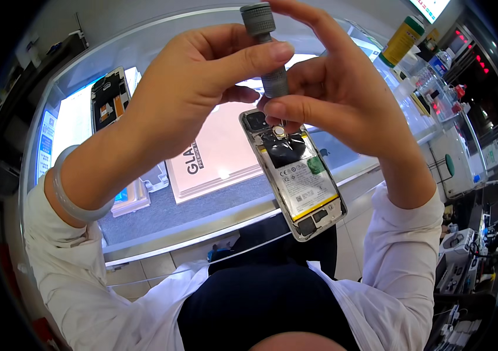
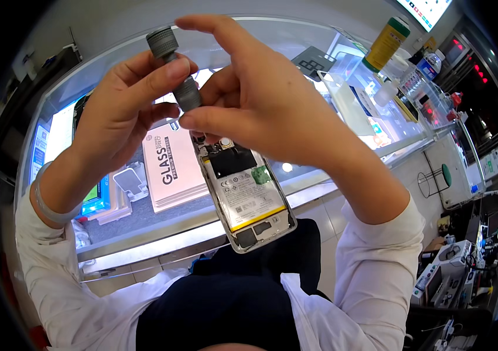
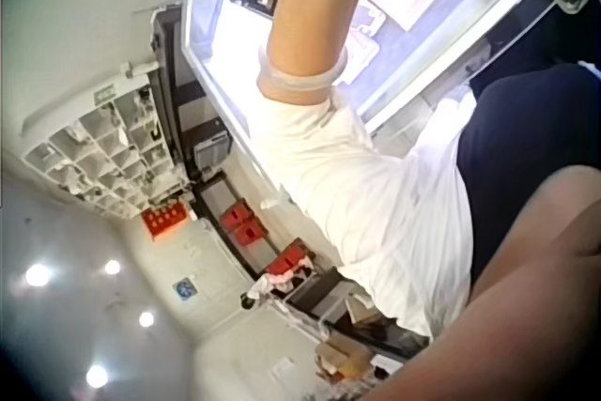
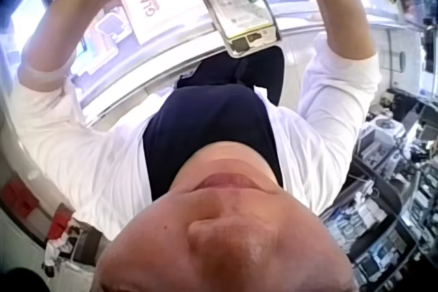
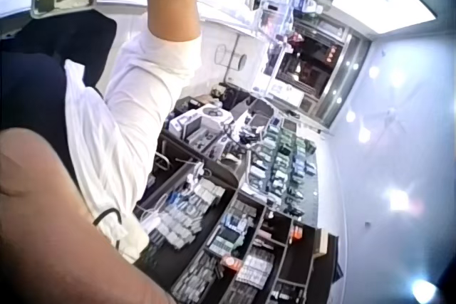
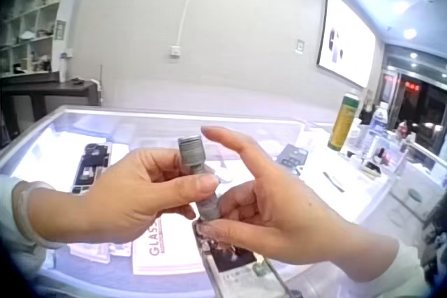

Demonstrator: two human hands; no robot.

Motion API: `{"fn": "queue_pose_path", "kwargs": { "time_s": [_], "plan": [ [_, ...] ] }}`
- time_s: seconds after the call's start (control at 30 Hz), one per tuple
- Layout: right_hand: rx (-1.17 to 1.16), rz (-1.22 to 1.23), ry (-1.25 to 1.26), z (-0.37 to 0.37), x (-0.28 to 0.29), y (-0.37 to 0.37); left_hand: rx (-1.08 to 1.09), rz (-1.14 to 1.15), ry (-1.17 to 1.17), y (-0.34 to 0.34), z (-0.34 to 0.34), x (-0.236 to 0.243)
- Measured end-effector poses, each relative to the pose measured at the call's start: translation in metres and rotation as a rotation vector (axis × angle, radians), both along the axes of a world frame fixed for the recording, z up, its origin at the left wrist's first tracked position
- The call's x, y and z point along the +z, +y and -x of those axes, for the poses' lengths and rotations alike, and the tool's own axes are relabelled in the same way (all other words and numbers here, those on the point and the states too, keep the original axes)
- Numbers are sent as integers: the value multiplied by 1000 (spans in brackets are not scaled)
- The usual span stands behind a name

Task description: The person uses a screwdriver to unscrew several small screws and remove internal components from a disassembled mobile phone on a glass display counter.

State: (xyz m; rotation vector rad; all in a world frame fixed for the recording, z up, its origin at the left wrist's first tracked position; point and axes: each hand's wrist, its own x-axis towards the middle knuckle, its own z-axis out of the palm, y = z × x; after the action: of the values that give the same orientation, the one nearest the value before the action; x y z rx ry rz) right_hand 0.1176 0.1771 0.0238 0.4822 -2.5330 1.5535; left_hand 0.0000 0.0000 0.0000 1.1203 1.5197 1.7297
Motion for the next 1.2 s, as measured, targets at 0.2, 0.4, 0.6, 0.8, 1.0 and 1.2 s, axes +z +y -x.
{"fn": "queue_pose_path", "kwargs": {
  "time_s": [0.2, 0.4, 0.6, 0.8, 1.0, 1.2],
  "plan": [
    [139, 347, -70, 36, -7, 27, 144, 150, 497, -11, -1, -1],
    [-49, 412, 152, 51, -17, 84, -195, 255, 1171, -25, -46, -14],
    [-213, 377, 121, 47, -19, 70, -365, 225, 1198, -24, -59, -41],
    [-161, 195, 268, 44, -32, 64, -362, 193, 1157, -19, -59, -46],
    [140, 65, 521, 52, -60, 64, -358, 147, 1142, -14, -53, -44],
    [93, -19, 511, 39, -60, 67, -120, 208, 1205, -11, -37, -33]
  ]
}}
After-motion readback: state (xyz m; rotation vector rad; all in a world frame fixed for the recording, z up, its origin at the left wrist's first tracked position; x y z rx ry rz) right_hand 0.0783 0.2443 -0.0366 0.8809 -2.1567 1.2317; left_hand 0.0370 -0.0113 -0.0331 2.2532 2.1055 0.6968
